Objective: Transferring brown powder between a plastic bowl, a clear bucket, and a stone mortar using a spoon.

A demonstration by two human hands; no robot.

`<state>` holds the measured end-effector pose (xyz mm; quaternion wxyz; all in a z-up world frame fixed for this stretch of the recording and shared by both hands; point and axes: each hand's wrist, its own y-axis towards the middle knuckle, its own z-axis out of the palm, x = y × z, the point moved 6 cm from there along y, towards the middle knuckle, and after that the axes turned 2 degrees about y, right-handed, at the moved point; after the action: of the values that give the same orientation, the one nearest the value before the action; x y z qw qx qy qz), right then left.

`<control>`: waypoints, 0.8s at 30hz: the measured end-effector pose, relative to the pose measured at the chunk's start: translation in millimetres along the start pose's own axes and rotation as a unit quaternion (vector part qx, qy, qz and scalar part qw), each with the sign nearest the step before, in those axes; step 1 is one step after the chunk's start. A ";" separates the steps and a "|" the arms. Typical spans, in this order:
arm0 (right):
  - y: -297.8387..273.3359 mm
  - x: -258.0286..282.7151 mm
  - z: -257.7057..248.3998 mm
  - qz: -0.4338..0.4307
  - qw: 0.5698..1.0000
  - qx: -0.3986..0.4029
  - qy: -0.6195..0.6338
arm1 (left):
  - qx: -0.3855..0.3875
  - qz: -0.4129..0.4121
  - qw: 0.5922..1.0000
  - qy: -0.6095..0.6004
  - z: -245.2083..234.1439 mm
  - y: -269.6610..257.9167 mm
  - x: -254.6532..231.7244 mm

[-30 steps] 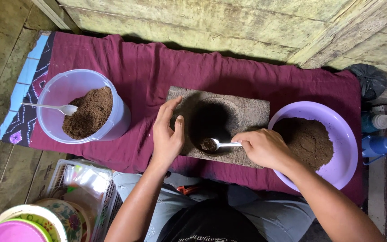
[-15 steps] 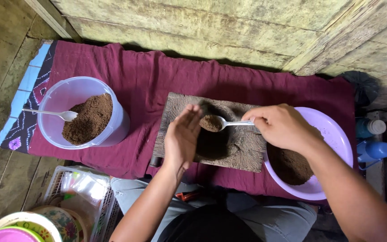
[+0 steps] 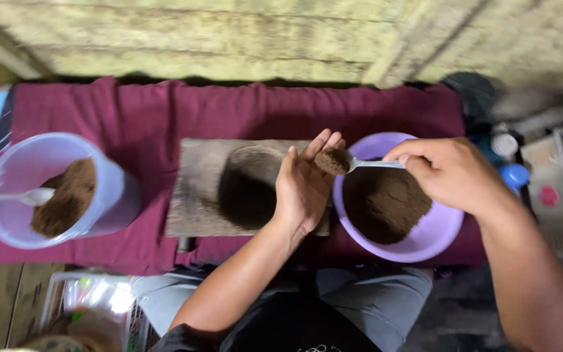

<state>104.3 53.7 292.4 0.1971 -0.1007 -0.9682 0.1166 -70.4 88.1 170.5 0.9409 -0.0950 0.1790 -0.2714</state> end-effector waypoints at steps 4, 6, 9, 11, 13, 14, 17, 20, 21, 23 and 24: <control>-43.4 -65.9 -23.7 0.122 0.992 -0.008 0.013 | 0.068 -0.012 0.995 0.066 15.6 22.8 66.0; -62.7 -107.4 -26.2 0.172 0.983 -0.067 -0.007 | 0.101 0.119 0.953 0.258 19.6 28.9 82.3; -90.4 -145.9 8.9 0.163 0.977 -0.130 0.043 | 0.091 0.239 0.835 0.487 23.5 16.1 87.2; -87.1 -187.2 84.4 0.092 0.975 -0.185 -0.085 | 0.088 0.228 0.784 0.571 -2.9 19.2 105.8; -83.0 -209.3 136.1 0.009 0.949 -0.237 -0.210 | 0.078 0.224 0.721 0.651 -26.9 23.4 118.7; -87.2 -214.5 145.7 0.003 0.922 -0.310 -0.231 | 0.090 0.232 0.677 0.693 -35.8 25.1 124.3; -86.1 -234.5 161.6 0.049 0.891 -0.362 -0.269 | 0.081 0.258 0.577 0.771 -62.1 30.6 131.2; -61.0 -260.4 175.5 0.137 0.900 -0.320 -0.263 | 0.053 0.256 0.538 0.802 -76.4 39.7 133.5; -49.0 -269.1 182.9 0.167 0.909 -0.294 -0.242 | 0.041 0.235 0.556 0.797 -82.3 43.6 132.9; -31.0 -262.1 183.3 0.167 0.928 -0.249 -0.221 | 0.032 0.244 0.565 0.787 -79.6 43.8 132.5; -22.8 -258.6 188.9 0.165 0.945 -0.196 -0.201 | 0.020 0.248 0.578 0.777 -81.4 40.8 131.6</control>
<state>257.5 -65.5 36.8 -0.0475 -0.2704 -0.9612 -0.0265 21.2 43.8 47.1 0.4742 0.2187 0.8528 -0.0007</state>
